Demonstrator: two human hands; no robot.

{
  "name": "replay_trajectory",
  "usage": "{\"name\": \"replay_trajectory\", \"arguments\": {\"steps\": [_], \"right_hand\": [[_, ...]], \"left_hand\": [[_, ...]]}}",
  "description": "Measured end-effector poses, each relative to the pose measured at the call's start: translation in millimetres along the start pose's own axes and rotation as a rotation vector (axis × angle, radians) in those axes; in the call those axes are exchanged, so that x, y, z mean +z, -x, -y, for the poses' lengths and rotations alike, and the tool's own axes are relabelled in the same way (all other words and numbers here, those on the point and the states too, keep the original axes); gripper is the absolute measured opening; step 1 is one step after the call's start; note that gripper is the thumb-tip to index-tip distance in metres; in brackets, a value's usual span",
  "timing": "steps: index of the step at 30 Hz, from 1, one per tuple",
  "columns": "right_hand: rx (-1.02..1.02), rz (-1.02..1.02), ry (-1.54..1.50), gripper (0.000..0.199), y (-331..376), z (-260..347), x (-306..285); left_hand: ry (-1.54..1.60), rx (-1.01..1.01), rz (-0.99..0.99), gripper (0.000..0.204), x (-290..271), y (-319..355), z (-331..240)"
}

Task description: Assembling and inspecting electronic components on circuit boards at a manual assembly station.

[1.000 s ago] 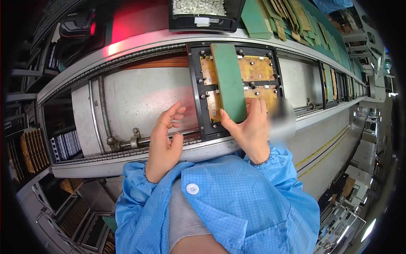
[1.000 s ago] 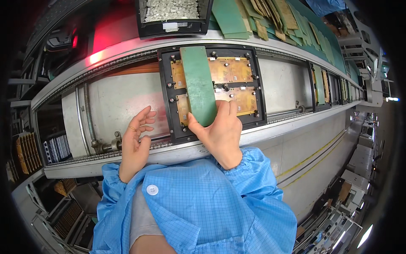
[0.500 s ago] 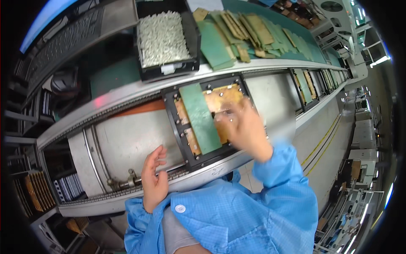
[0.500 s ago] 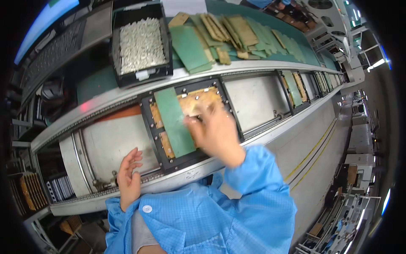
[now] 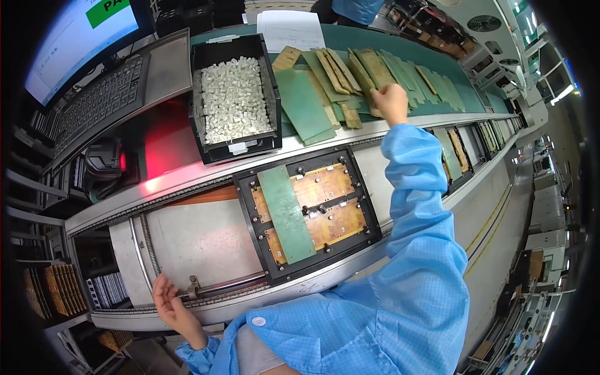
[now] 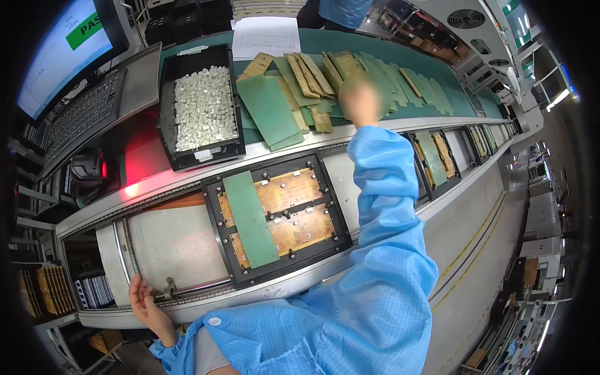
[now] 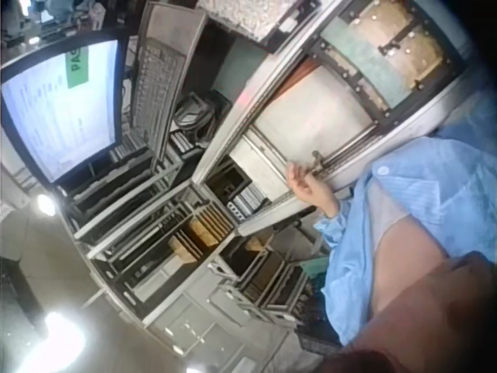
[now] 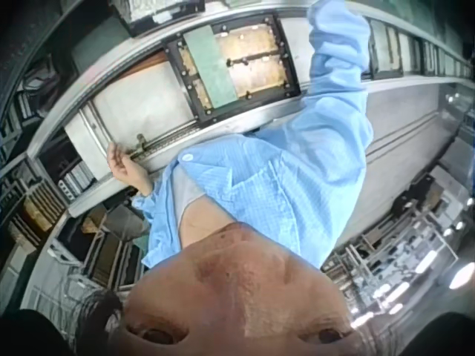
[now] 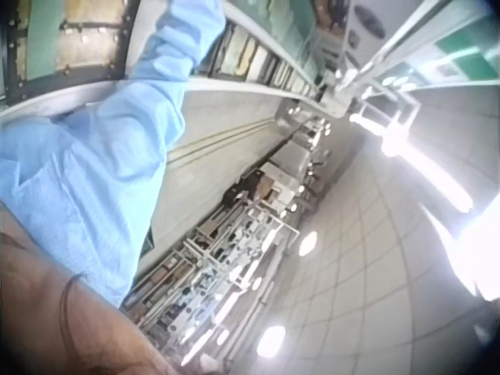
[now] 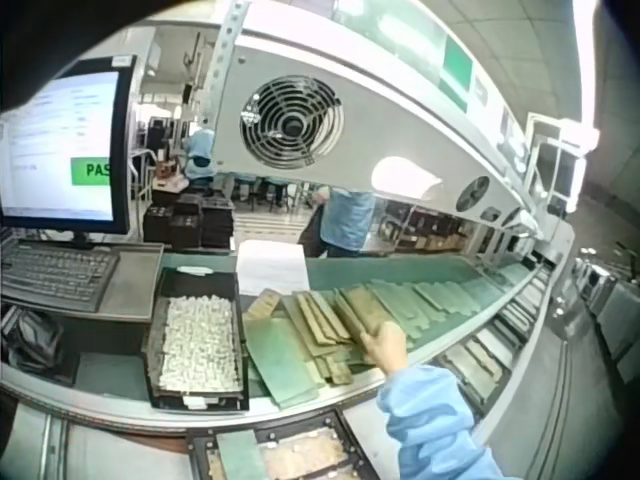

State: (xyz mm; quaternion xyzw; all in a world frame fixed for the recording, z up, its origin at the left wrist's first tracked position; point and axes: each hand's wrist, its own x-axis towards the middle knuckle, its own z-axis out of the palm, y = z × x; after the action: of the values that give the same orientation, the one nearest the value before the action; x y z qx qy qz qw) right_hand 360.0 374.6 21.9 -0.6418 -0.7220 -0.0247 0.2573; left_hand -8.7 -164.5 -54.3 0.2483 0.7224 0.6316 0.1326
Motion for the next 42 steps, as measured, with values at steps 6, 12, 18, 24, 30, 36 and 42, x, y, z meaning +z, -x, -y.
{"name": "replay_trajectory", "arguments": {"steps": [6, 12, 18, 24, 30, 36, 42], "right_hand": [[0.407, 0.012, -0.962, 0.012, -25.4, -18.5, -21.3], [0.257, -0.242, -0.487, 0.031, -34.3, -39.6, -8.7], [0.044, -0.057, -0.126, 0.058, -26.0, -32.1, -0.5], [0.117, 0.170, 0.018, 0.064, -16.4, -9.0, -40.4], [-0.061, -0.052, -0.121, 0.056, 123.3, 25.0, -68.3], [-0.187, -0.066, -0.096, 0.043, 264.5, 65.0, -73.5], [-0.170, -0.046, -0.048, 0.043, 293.3, 73.7, -52.3]], "left_hand": [[0.011, 0.004, -0.077, 0.041, 0.1, -0.2, 6.1], [-0.010, 0.016, -0.076, 0.039, 1.3, 0.1, 6.6], [-0.053, 0.039, -0.059, 0.037, -2.4, 1.3, 10.2], [-0.074, 0.030, -0.031, 0.035, -0.8, -0.1, 11.6], [-0.033, 0.004, -0.094, 0.036, -6.3, 1.3, 10.0], [-0.015, 0.009, -0.068, 0.038, -8.0, -4.4, 16.0], [0.000, 0.022, -0.049, 0.042, -13.6, -4.4, 22.9]]}}
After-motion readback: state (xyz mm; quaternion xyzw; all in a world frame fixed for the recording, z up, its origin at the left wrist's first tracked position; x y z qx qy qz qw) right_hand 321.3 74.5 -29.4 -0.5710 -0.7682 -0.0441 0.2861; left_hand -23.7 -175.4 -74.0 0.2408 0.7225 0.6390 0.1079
